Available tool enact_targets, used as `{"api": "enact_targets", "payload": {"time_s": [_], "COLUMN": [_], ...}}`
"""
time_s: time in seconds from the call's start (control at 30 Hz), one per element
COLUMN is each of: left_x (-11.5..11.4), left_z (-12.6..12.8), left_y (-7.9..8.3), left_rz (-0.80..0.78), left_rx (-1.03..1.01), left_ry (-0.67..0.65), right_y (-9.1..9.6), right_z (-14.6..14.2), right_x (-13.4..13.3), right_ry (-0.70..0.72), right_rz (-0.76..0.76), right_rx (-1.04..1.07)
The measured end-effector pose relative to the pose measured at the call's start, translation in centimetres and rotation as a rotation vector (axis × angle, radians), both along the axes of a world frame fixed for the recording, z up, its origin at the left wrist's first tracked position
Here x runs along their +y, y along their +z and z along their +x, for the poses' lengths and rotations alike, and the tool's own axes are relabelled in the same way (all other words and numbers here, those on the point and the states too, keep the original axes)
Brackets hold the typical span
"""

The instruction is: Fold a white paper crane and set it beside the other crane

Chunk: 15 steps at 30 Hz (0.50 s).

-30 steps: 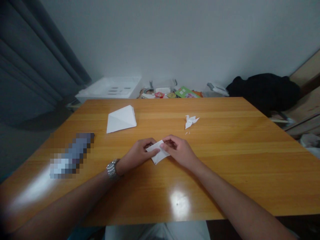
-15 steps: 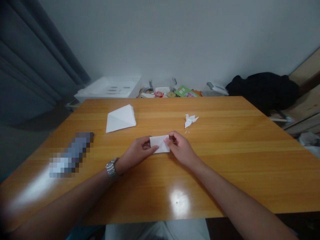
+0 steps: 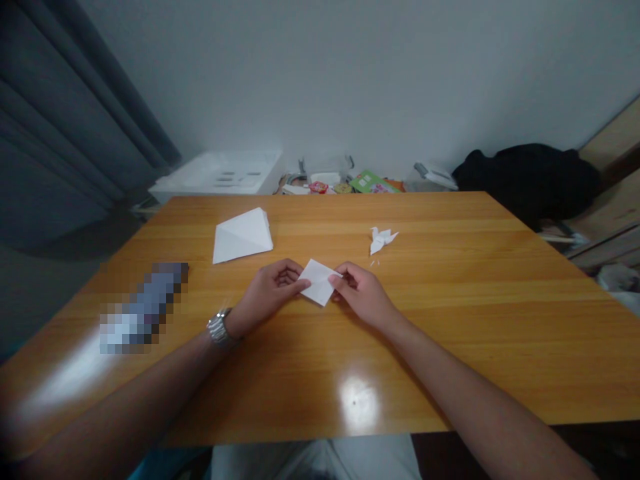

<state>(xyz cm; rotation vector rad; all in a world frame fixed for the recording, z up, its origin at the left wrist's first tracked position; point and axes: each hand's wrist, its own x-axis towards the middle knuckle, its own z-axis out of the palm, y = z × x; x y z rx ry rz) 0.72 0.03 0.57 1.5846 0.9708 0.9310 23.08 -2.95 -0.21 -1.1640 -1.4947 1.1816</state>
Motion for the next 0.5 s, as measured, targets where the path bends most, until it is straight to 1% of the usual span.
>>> {"api": "enact_targets", "payload": {"time_s": [0.17,0.23,0.4,0.5], "left_x": [0.08,0.11,0.28,0.32], "left_z": [0.04,0.03,-0.04,-0.12], "left_y": [-0.25,-0.28,-0.06,0.1], "left_rz": [-0.072,-0.102,-0.071,-0.052], "left_rx": [-0.087,-0.099,-0.102,-0.108], "left_ry": [0.013,0.035,0.149,0.172], "right_y": [0.53,0.57,0.0,-0.36], "right_z": [-0.04,-0.03,0.07,0.13], "right_x": [0.03,0.06,0.12,0.13], "right_ry": [-0.069,-0.071,0.002,0.044], "right_rz": [0.022,0.025,-0.01,-0.014], "right_rx": [0.02,0.016,0.03,0.008]}}
